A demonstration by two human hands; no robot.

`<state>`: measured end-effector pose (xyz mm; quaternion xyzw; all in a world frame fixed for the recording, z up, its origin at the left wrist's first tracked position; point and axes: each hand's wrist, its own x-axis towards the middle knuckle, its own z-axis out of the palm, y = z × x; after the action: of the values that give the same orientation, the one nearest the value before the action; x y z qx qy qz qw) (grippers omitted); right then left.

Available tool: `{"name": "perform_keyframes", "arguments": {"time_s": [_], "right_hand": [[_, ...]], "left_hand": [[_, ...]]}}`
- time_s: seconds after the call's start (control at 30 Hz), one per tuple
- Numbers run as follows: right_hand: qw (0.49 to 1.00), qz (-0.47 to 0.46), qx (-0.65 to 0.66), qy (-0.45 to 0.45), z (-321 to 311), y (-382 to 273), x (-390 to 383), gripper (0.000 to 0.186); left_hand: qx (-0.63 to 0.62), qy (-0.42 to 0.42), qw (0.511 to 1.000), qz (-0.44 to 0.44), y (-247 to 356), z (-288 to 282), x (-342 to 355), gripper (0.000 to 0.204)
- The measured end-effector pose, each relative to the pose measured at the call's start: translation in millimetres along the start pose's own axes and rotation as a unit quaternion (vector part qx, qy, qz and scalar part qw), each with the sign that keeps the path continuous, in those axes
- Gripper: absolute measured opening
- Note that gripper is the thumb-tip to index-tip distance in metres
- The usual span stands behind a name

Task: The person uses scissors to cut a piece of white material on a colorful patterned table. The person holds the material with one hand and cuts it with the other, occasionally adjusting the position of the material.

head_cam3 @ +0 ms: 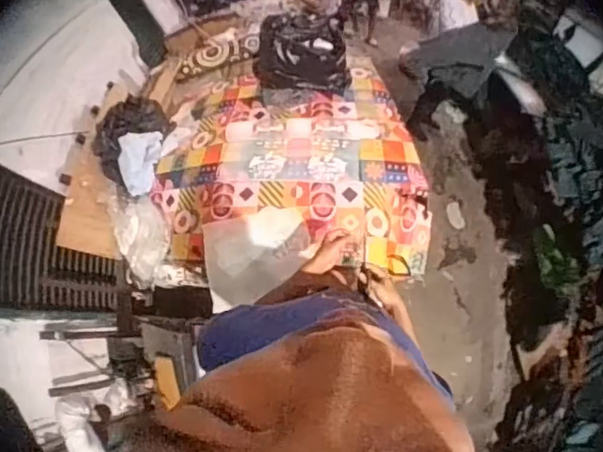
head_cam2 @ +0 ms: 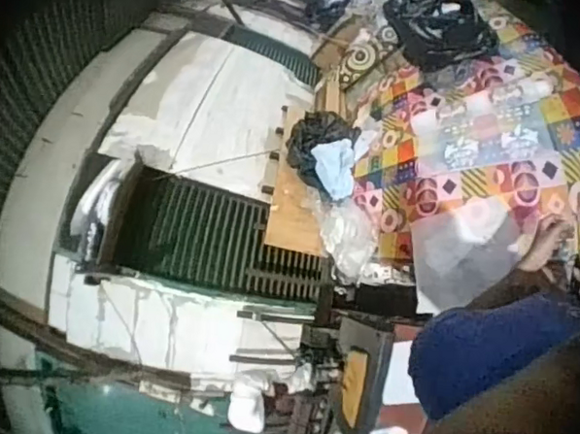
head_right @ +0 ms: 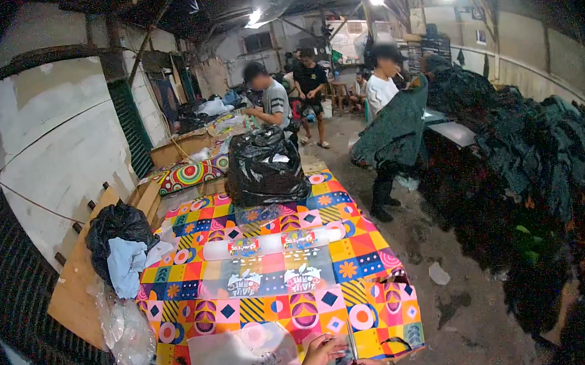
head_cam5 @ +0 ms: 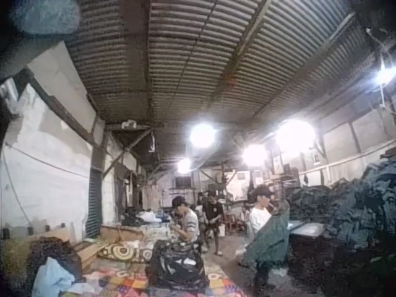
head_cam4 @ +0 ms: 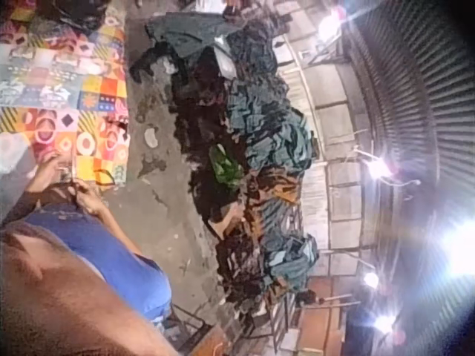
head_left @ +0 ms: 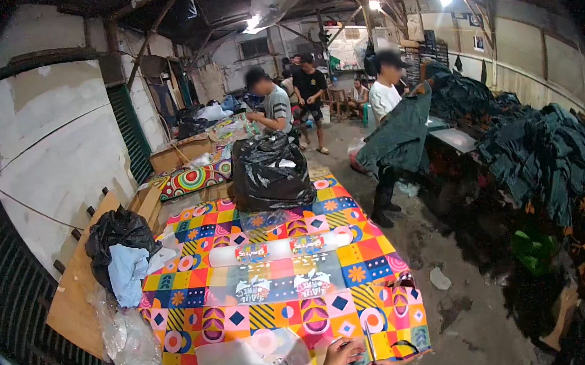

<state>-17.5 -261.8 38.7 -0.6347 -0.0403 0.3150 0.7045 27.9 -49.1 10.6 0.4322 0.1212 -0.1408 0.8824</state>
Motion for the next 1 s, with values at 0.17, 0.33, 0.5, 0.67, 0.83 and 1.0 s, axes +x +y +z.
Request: {"name": "perform_keyframes", "arguments": {"time_s": [0.17, 0.33, 0.5, 0.67, 0.83, 1.0], "right_hand": [[0.982, 0.044, -0.17, -0.073, -42, -35, 17, 0.038], [0.96, 0.073, -0.181, -0.199, -84, -32, 49, 0.038], [0.938, 0.027, -0.153, -0.311, -102, -17, 84, 0.04], [0.923, -0.031, -0.12, -0.365, -111, 14, 109, 0.045], [0.914, -0.161, -0.181, -0.325, -108, 15, 112, 0.047], [0.939, -0.068, -0.168, -0.291, -113, 13, 106, 0.053]], "left_hand": [[0.023, 0.079, 0.996, 0.04, -27, 4, 16, 0.011], [0.017, 0.174, 0.984, 0.041, -51, 15, 15, 0.01], [-0.001, 0.243, 0.97, 0.012, -67, 7, 2, 0.01], [-0.008, 0.269, 0.963, -0.007, -64, 0, -6, 0.01], [-0.004, 0.272, 0.962, 0.011, -42, -2, -9, 0.01], [0.052, 0.301, 0.945, 0.116, -13, 19, 2, 0.011]]}}
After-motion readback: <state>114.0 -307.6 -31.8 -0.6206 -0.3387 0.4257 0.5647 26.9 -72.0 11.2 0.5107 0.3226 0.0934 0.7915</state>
